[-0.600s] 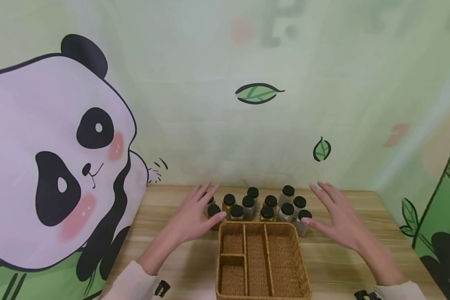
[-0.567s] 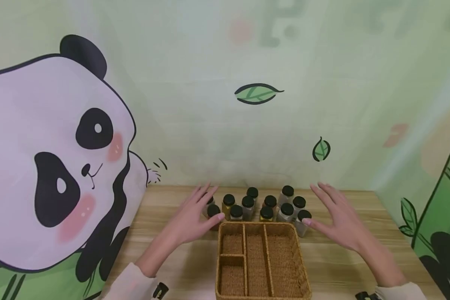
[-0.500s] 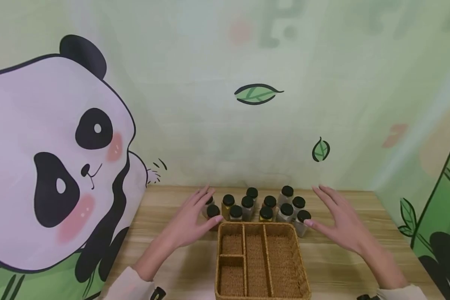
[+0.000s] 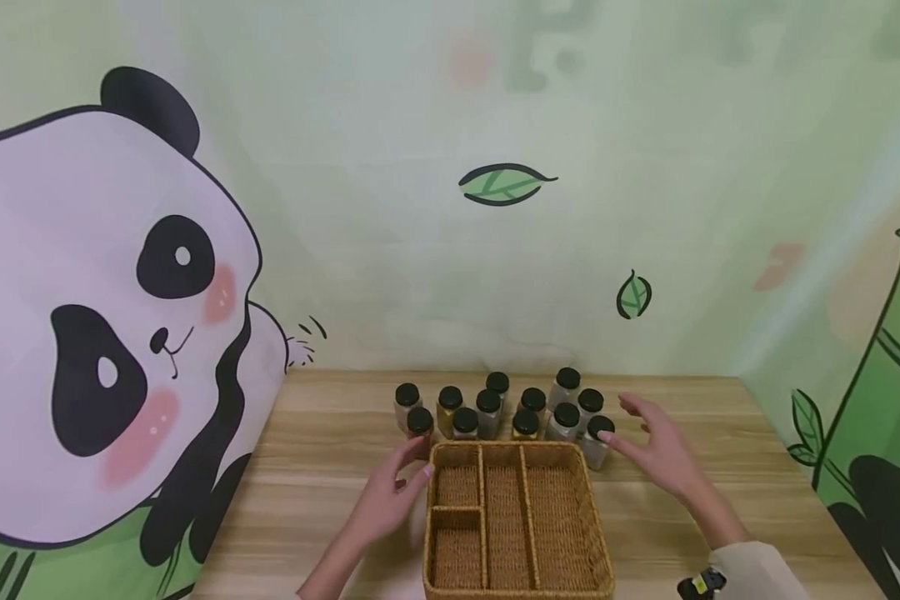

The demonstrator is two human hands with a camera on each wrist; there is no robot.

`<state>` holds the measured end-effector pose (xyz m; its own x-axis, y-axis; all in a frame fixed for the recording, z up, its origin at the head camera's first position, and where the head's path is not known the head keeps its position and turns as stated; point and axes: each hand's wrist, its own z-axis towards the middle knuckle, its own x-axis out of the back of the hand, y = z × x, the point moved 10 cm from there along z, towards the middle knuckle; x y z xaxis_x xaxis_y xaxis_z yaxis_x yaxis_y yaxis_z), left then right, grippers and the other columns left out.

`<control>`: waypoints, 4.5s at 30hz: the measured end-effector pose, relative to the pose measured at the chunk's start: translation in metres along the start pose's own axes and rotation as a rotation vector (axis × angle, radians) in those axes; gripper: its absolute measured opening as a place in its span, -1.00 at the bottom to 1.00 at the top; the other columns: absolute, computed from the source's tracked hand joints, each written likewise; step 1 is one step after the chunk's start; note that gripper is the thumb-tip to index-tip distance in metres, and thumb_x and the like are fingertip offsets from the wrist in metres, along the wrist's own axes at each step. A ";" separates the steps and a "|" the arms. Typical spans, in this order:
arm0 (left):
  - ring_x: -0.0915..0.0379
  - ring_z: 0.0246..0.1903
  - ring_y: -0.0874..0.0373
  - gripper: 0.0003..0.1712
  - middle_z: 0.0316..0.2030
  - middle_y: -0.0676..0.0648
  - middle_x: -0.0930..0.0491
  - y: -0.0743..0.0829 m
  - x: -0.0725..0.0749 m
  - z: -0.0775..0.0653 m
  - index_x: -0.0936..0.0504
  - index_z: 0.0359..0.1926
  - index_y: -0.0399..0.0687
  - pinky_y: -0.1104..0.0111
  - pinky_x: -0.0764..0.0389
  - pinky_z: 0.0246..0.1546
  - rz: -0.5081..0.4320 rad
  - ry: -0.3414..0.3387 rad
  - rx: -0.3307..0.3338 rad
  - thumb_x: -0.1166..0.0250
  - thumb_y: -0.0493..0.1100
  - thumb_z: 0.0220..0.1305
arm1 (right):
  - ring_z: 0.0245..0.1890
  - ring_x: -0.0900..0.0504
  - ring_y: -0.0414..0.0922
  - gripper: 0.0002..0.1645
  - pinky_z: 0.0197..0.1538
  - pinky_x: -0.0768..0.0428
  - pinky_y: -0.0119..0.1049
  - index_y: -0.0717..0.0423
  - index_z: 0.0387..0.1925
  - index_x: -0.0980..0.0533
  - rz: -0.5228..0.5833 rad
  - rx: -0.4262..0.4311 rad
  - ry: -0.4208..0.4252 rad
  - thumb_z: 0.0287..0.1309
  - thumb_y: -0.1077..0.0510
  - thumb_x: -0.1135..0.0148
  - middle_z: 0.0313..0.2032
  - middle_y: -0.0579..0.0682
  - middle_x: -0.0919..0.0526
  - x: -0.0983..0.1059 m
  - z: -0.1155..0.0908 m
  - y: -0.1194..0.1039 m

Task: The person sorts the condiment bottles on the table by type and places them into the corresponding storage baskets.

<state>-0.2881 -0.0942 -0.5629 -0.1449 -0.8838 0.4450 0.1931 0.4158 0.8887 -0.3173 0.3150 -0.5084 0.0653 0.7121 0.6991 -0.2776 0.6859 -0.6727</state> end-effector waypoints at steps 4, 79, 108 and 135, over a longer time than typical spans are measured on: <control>-0.38 0.38 -0.37 -0.31 0.46 -0.35 -0.39 -0.014 -0.011 -0.003 -0.34 0.55 -0.19 -0.22 -0.51 0.30 -0.097 0.023 0.048 -0.21 0.07 0.61 | 0.35 -0.43 0.36 -0.07 0.35 -0.41 0.38 0.41 0.48 -0.31 0.016 -0.032 -0.005 0.38 -0.11 -0.44 0.37 0.42 -0.45 -0.010 0.006 0.013; -0.28 0.41 -0.47 -0.34 0.51 -0.55 -0.17 -0.043 -0.040 0.001 -0.16 0.65 -0.11 -0.06 -0.66 0.17 -0.343 -0.121 0.129 -0.09 -0.07 0.69 | -0.03 -0.70 -0.01 -0.44 -0.01 -0.70 -0.32 0.37 0.20 -0.54 0.309 -0.024 -0.337 0.34 0.11 -0.48 -0.05 0.10 -0.72 -0.060 0.012 -0.046; -0.22 0.46 -0.46 -0.34 0.52 -0.53 -0.15 -0.042 -0.041 0.002 -0.12 0.65 -0.15 -0.10 -0.63 0.20 -0.359 -0.144 0.113 -0.06 -0.11 0.70 | 0.01 -0.73 0.06 -0.44 0.06 -0.72 0.04 0.22 0.13 -0.65 -0.232 0.216 -0.128 0.13 0.14 -0.64 0.01 0.07 -0.74 -0.091 -0.002 -0.063; -0.20 0.46 -0.47 -0.34 0.52 -0.54 -0.14 -0.041 -0.042 0.001 -0.12 0.65 -0.16 -0.14 -0.60 0.23 -0.374 -0.152 0.089 -0.06 -0.10 0.71 | -0.06 -0.68 0.23 -0.38 -0.03 -0.71 0.14 0.49 0.22 -0.55 -0.216 0.009 -0.082 0.29 0.14 -0.49 -0.02 0.36 -0.66 -0.056 0.049 -0.035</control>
<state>-0.2911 -0.0735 -0.6179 -0.3320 -0.9385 0.0950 0.0159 0.0951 0.9953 -0.3584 0.2438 -0.5123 0.0463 0.5341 0.8441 -0.2737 0.8195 -0.5035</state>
